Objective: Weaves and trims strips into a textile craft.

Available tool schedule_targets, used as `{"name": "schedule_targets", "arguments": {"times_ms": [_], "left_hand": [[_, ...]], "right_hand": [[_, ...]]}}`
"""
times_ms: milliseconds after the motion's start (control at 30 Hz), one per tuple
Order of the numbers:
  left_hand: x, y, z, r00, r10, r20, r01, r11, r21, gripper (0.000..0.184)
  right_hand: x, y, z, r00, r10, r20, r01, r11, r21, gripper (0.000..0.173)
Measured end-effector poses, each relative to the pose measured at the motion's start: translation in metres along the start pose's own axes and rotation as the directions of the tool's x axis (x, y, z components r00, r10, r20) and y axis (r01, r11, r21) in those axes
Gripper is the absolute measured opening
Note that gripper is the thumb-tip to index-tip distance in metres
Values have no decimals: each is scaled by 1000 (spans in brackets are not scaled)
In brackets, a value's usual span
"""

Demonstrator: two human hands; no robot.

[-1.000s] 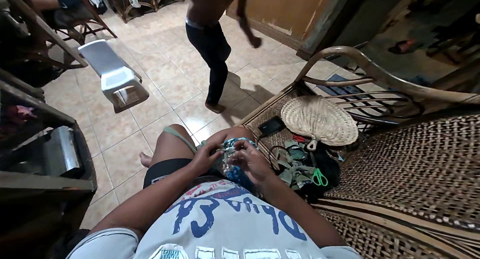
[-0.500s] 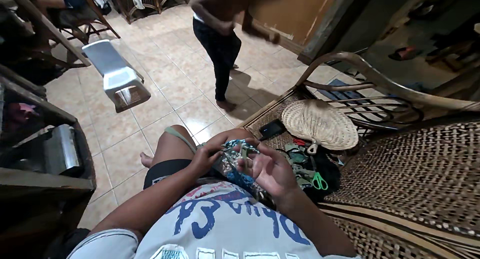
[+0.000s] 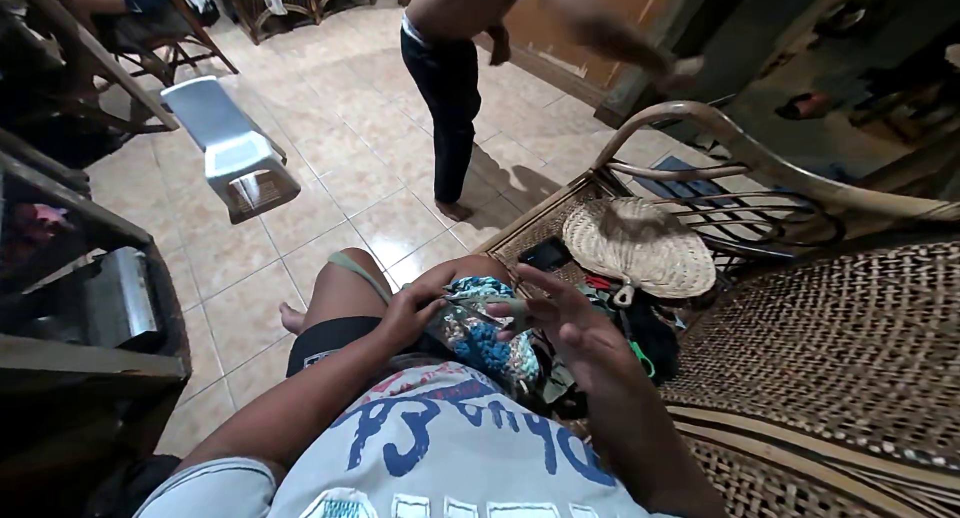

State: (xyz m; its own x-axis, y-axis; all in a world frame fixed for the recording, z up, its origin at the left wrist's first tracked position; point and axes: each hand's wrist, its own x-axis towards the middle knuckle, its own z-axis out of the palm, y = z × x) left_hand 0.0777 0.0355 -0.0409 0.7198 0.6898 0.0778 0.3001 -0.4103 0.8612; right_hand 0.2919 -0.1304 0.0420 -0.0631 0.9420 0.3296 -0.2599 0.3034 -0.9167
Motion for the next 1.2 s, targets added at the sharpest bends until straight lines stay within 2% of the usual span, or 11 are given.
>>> {"name": "schedule_targets", "arguments": {"times_ms": [100, 167, 367, 500, 633, 800, 867, 900, 967, 1100, 1200], "left_hand": [[0, 1, 0, 1000, -14, -9, 14, 1000, 19, 26], [1, -1, -1, 999, -32, -22, 33, 999, 25, 27], [2, 5, -1, 1000, 20, -15, -19, 998, 58, 26], [4, 2, -1, 998, -56, -10, 56, 995, 85, 28], [4, -21, -9, 973, -230, 3, 230, 973, -12, 31], [6, -21, -13, 942, -307, 137, 334, 903, -269, 31], [7, -16, -14, 927, -325, 184, 370, 868, -331, 32], [7, -14, -15, 922, -329, 203, 382, 855, -350, 33], [6, -13, -15, 914, -335, 227, 399, 840, -367, 34], [6, -6, -21, 919, -296, 260, 378, 850, -368, 39], [11, -3, -35, 911, -185, 368, 288, 925, -249, 42]], "right_hand": [[4, -16, 2, 988, 136, -76, -88, 889, 449, 60], [2, -27, -1, 990, 112, -80, -54, 851, 523, 59], [-20, -40, -5, 926, -329, -187, 343, 938, 46, 45], [-37, -53, 9, 904, -402, -143, 403, 915, -26, 60], [-53, -74, -5, 778, -585, -229, 532, 807, -256, 24], [-57, -65, -89, 912, -207, -353, -8, 853, -522, 21], [-49, -53, -132, 867, 139, -479, -483, 472, -737, 33], [-39, -41, -143, 738, 291, -609, -669, 194, -718, 40], [-25, -11, -148, 604, 440, -664, -725, -43, -688, 50], [17, 39, -88, 874, 320, -365, -431, 163, -888, 43], [49, 81, -36, 963, 242, -122, -186, 264, -946, 40]]}}
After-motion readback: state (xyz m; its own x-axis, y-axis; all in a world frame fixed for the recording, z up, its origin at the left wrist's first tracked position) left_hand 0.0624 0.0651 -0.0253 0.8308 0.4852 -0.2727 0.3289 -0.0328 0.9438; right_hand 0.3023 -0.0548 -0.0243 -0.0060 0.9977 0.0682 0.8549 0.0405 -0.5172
